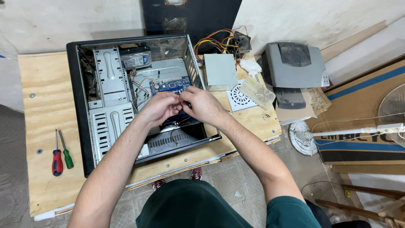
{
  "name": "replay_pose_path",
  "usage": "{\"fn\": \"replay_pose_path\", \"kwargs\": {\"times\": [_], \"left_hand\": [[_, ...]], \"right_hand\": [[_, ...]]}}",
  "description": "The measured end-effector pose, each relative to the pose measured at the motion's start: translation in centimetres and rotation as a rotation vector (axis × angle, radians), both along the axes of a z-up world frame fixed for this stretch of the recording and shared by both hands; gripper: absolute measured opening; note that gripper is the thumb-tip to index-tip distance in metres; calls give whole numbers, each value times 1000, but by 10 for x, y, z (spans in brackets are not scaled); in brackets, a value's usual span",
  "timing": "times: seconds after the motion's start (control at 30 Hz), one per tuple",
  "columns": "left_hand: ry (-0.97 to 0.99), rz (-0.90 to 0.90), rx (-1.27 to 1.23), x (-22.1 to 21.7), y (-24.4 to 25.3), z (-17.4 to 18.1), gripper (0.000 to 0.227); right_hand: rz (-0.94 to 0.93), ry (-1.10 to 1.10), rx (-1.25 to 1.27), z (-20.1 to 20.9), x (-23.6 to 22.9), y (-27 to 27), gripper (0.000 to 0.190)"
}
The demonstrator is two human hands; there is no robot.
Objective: The person installs a motherboard into a desktop computer case. They align the board, secure it with screws using a screwdriver, and connect internal cables.
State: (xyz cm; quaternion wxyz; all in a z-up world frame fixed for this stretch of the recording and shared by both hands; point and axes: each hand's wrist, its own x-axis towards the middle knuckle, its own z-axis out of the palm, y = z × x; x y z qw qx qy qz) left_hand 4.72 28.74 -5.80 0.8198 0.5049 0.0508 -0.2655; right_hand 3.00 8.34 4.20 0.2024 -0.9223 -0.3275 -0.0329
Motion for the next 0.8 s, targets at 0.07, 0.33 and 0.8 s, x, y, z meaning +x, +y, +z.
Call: {"fn": "replay_pose_path", "kwargs": {"times": [0.07,0.33,0.8], "left_hand": [[10,-22,7,5,-5,-19,27],[-48,-54,15,-5,-21,-7,27],[-171,-62,325,-9,-56,2,27]], "right_hand": [[-10,23,-4,-6,0,-7,8],[-39,89,67,-10,-1,-32,11],[-56,90,-18,-28,2,-66,13]]}}
